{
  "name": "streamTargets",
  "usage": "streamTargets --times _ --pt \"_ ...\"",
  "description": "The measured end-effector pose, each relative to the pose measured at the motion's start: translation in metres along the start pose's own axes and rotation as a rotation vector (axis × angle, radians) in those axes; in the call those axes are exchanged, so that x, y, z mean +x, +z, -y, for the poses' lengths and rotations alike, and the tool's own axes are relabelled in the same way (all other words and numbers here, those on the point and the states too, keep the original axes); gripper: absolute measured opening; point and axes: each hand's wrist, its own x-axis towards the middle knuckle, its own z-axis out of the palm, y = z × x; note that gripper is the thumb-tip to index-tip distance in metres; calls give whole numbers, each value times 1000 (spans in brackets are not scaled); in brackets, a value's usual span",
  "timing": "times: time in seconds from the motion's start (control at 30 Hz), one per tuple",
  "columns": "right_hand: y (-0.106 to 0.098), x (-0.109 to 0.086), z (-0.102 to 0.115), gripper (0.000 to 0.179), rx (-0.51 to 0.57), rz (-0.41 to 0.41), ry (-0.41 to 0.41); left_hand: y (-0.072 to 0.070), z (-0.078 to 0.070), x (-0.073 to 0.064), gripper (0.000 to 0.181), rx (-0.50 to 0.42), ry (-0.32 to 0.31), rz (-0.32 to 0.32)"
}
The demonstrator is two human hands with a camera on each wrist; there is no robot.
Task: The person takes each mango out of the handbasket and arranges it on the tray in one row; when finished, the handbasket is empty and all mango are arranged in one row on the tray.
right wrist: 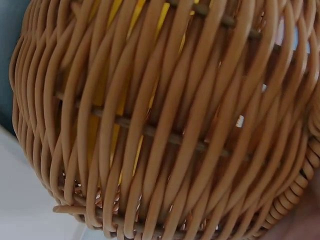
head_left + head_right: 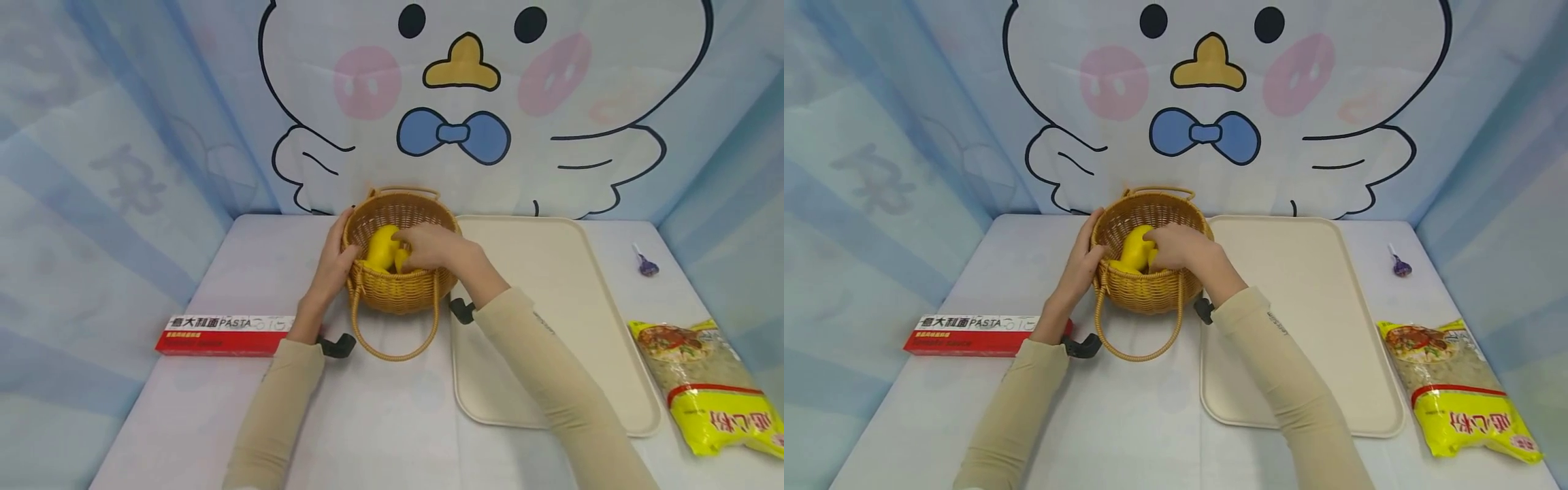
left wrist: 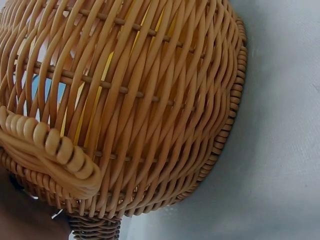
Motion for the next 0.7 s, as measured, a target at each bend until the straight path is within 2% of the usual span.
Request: streamTargets --times 0.1,0.3,0.53,0.7 --pt "0 4 1 62 19 41 15 -1 -5 -1 73 -2 -8 12" --pt "3 10 0 59 48 111 32 -3 -35 -12 73 3 -27 27" --pt "6 16 -2 55 65 190 41 2 -1 -3 73 -1 1 -11" --pt "5 17 0 61 90 257 64 -3 -24 -10 72 -15 4 17"
